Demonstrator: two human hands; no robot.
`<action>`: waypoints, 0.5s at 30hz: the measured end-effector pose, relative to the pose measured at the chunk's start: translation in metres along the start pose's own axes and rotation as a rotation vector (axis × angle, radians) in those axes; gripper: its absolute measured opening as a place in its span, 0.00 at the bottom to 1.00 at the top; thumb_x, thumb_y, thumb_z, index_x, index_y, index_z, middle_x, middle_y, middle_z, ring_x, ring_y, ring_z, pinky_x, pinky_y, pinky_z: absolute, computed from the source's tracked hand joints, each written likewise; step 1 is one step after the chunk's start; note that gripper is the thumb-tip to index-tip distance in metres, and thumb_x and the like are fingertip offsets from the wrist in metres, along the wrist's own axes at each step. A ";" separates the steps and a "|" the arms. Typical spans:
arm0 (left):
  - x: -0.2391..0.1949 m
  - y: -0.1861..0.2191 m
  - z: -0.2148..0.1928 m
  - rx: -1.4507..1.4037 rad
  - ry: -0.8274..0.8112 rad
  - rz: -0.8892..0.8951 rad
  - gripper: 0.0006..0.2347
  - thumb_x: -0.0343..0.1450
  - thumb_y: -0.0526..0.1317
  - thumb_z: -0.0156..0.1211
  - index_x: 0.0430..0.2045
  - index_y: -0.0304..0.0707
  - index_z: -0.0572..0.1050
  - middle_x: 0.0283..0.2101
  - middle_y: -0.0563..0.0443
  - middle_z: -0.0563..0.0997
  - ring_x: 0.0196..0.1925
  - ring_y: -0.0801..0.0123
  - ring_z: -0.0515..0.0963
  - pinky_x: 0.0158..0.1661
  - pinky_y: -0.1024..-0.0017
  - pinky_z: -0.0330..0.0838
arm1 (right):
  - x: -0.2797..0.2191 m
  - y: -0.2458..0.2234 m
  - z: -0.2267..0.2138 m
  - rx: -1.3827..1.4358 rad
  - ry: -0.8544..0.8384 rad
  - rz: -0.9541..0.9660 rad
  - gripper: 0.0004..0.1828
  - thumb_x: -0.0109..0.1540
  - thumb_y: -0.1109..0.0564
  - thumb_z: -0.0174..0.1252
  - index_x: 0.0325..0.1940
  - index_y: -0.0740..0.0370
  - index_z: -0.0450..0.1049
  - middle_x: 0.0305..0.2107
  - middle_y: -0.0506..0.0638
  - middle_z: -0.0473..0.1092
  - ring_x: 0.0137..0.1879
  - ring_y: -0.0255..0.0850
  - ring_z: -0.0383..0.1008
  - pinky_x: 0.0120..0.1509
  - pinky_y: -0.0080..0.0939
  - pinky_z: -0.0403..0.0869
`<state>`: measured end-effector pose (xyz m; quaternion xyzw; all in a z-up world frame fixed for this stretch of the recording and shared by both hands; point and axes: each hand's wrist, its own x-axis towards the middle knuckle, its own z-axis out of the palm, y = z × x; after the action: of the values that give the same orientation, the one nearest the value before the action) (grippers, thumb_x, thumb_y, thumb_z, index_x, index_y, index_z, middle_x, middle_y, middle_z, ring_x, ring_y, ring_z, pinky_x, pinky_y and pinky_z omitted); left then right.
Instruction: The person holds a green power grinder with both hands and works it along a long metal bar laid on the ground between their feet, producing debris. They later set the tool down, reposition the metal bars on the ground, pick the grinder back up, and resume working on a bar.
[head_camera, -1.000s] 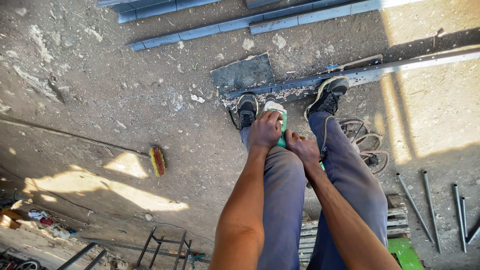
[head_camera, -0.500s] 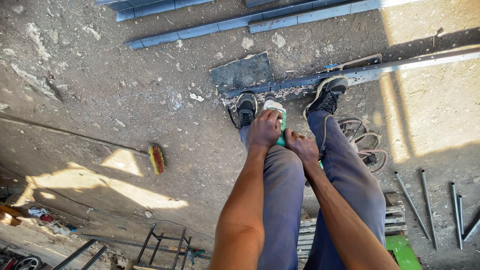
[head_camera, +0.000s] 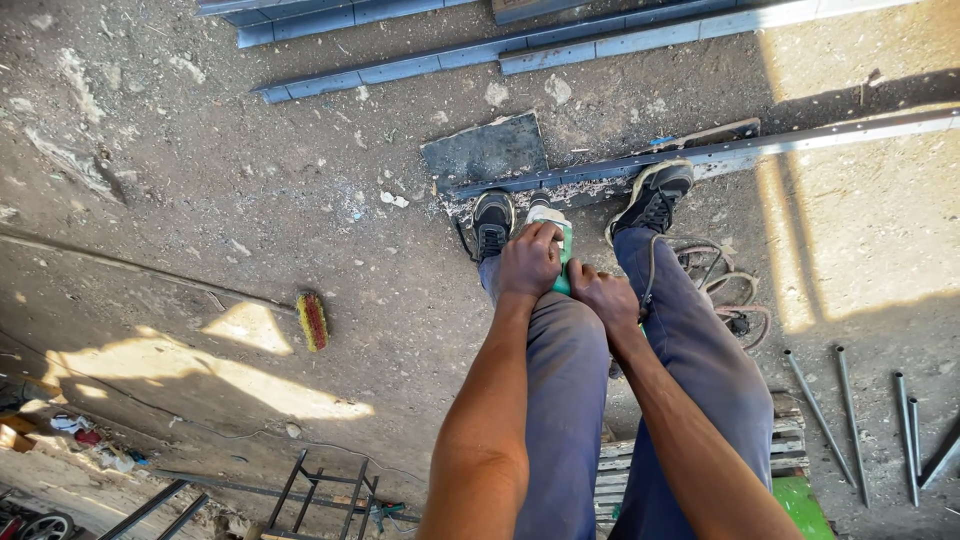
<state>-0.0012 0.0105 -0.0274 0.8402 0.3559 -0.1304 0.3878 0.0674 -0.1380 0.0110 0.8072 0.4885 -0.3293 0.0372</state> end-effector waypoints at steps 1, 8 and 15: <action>0.001 0.000 -0.001 0.000 0.001 -0.002 0.05 0.66 0.39 0.50 0.28 0.59 0.71 0.28 0.54 0.75 0.35 0.49 0.83 0.34 0.49 0.82 | -0.001 0.001 0.005 0.000 0.000 -0.002 0.05 0.59 0.54 0.51 0.38 0.51 0.63 0.25 0.45 0.72 0.27 0.47 0.81 0.29 0.49 0.77; 0.002 0.001 0.000 0.008 0.024 0.011 0.05 0.65 0.39 0.51 0.27 0.59 0.72 0.27 0.54 0.76 0.34 0.51 0.83 0.35 0.51 0.82 | 0.000 0.005 0.016 -0.035 0.063 -0.028 0.08 0.59 0.49 0.53 0.37 0.50 0.63 0.23 0.44 0.71 0.25 0.45 0.80 0.28 0.47 0.77; -0.001 0.004 0.002 0.000 0.051 0.013 0.05 0.65 0.38 0.51 0.26 0.58 0.71 0.27 0.55 0.76 0.34 0.52 0.83 0.34 0.53 0.82 | -0.003 0.007 0.018 -0.066 0.102 -0.039 0.08 0.60 0.47 0.53 0.36 0.49 0.62 0.22 0.42 0.70 0.24 0.42 0.79 0.27 0.44 0.76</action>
<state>0.0006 0.0063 -0.0262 0.8455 0.3604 -0.1063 0.3793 0.0629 -0.1507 -0.0027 0.8116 0.5158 -0.2723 0.0326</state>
